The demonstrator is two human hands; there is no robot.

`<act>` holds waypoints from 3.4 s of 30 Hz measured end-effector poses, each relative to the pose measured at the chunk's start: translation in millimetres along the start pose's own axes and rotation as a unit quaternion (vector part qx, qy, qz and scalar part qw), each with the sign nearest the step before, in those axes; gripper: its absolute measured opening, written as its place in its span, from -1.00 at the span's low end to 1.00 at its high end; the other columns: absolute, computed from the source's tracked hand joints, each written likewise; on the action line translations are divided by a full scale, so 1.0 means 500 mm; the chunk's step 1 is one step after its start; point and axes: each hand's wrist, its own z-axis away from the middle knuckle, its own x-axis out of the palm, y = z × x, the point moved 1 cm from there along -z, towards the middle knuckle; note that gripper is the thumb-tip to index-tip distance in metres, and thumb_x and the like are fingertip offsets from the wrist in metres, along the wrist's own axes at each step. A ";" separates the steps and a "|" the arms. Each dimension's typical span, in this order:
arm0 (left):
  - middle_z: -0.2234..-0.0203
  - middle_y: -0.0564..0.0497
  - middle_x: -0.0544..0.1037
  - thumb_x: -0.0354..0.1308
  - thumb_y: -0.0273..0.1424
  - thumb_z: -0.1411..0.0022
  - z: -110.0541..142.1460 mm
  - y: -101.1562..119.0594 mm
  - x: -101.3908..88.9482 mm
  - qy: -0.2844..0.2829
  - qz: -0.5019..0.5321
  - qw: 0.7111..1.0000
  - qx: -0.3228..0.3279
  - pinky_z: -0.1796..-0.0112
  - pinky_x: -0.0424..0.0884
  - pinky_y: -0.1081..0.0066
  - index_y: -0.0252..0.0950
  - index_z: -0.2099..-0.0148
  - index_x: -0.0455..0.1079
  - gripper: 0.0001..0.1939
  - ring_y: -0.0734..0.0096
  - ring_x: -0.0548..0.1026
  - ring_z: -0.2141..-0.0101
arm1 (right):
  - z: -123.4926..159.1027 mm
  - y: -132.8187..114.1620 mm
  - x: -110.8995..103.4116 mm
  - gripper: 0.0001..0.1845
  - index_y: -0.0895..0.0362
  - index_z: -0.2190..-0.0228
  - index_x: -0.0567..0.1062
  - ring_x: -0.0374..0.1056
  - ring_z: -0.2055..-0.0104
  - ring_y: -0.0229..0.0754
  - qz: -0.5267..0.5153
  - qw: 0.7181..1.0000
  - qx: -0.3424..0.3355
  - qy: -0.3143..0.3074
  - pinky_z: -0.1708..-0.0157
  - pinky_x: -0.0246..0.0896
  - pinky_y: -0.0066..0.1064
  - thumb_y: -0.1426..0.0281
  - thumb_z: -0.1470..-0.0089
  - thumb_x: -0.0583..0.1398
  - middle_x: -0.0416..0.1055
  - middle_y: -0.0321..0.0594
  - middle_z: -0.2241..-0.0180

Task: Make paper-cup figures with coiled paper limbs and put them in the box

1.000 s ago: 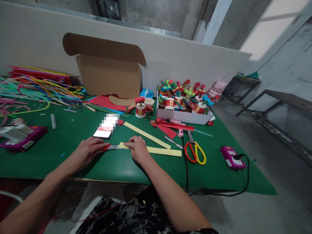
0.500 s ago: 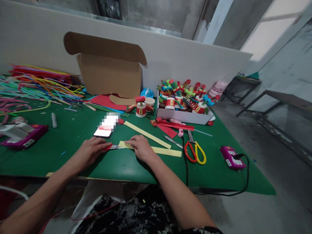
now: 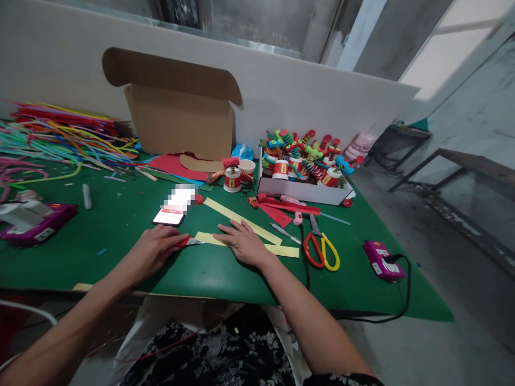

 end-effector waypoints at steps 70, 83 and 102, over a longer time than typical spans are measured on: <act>0.21 -0.11 0.49 -0.13 -0.43 -0.36 -0.021 0.051 0.000 -0.019 0.003 1.000 0.004 0.29 0.23 0.30 -0.20 -0.02 0.45 -0.65 0.22 0.34 0.24 | 0.037 0.030 -0.011 -0.45 -0.09 -0.21 0.24 -0.18 -0.39 -0.08 0.019 0.999 -0.025 -0.028 -0.31 -0.28 0.04 0.49 -0.25 -0.08 0.11 -0.31 -0.29; 0.24 -0.11 0.49 -0.12 -0.46 -0.33 -0.028 0.080 0.001 -0.019 0.015 1.000 0.015 0.28 0.24 0.28 -0.20 0.01 0.47 -0.64 0.23 0.32 0.24 | 0.035 0.031 -0.009 -0.44 -0.15 -0.21 0.23 -0.17 -0.39 -0.10 0.016 0.999 -0.022 -0.026 -0.31 -0.28 0.03 0.50 -0.24 -0.06 0.11 -0.34 -0.29; 0.25 -0.11 0.48 -0.11 -0.51 -0.34 -0.045 0.126 -0.004 -0.041 0.013 0.999 0.031 0.27 0.20 0.28 -0.23 0.01 0.46 -0.65 0.20 0.33 0.21 | 0.037 0.030 -0.012 -0.41 -0.12 -0.20 0.25 -0.17 -0.39 -0.08 0.008 0.999 -0.022 -0.025 -0.32 -0.30 0.02 0.54 -0.20 -0.04 0.11 -0.33 -0.29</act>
